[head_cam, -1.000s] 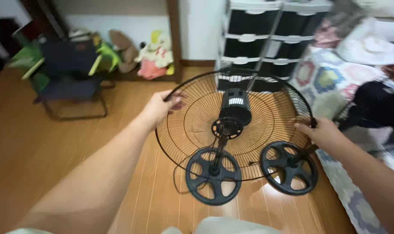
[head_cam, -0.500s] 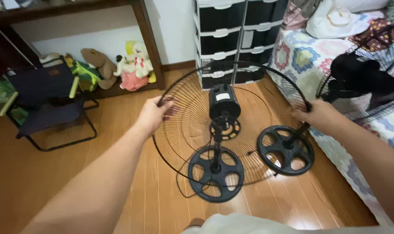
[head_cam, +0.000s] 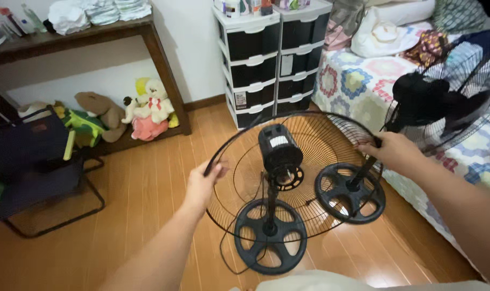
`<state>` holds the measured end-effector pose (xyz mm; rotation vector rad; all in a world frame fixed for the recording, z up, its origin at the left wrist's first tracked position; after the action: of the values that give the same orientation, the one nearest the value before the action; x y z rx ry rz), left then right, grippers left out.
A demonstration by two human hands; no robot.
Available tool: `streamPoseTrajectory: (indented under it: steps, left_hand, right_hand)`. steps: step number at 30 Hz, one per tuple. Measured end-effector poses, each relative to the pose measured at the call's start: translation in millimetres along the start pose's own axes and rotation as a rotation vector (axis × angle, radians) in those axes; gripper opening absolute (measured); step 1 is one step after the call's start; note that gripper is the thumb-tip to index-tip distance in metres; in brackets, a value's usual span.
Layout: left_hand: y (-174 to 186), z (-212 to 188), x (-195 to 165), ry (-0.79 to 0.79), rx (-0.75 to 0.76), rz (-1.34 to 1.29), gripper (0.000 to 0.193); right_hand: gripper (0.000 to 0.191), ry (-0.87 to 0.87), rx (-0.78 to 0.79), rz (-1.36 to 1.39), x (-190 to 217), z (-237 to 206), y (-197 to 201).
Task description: The person disassembles a pedestal fan, removing the front guard and handling the blade assembly on the motor housing, then reattaches the guard and adjusts the fan head. Near the end the person picks up a cloth and wipes the fan guard and body, then stands back with the reassembled fans.
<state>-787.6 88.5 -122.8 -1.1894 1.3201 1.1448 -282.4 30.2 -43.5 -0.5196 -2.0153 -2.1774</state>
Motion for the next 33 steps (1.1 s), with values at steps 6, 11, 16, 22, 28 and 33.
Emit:
streamPoseTrajectory:
  steps: [6, 11, 16, 22, 28, 33]
  left_hand:
    - [11, 8, 25, 0.035, 0.073, 0.025, 0.027]
    - [-6, 18, 4, -0.014, 0.209, 0.028, 0.033]
    - [-36, 15, -57, -0.219, 0.317, 0.028, 0.038]
    - [-57, 14, -94, -0.184, 0.232, 0.294, 0.037]
    - [-65, 21, -127, -0.314, 0.160, 0.454, 0.033]
    - [-58, 26, -148, -0.307, 0.158, 0.483, 0.035]
  right_hand:
    - [0.043, 0.095, -0.089, -0.070, 45, 23, 18]
    - [0.046, 0.012, -0.011, -0.121, 51, 34, 24]
    - [0.040, 0.267, -0.139, -0.237, 92, 33, 39]
    - [0.041, 0.191, -0.062, -0.254, 106, 41, 43]
    - [0.044, 0.156, -0.105, -0.235, 96, 31, 47]
    - [0.045, 0.131, -0.152, -0.179, 96, 29, 48]
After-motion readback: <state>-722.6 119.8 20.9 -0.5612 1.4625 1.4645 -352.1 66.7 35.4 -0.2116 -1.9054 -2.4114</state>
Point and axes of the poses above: each hand's wrist, its own z-axis towards the middle knuckle, its own y-axis out of the back of the hand, x = y × z, the point moved 9 cm from there along z, towards the middle knuckle, and after that the axes turned 8 degrees about y, right-handed, at the moved point
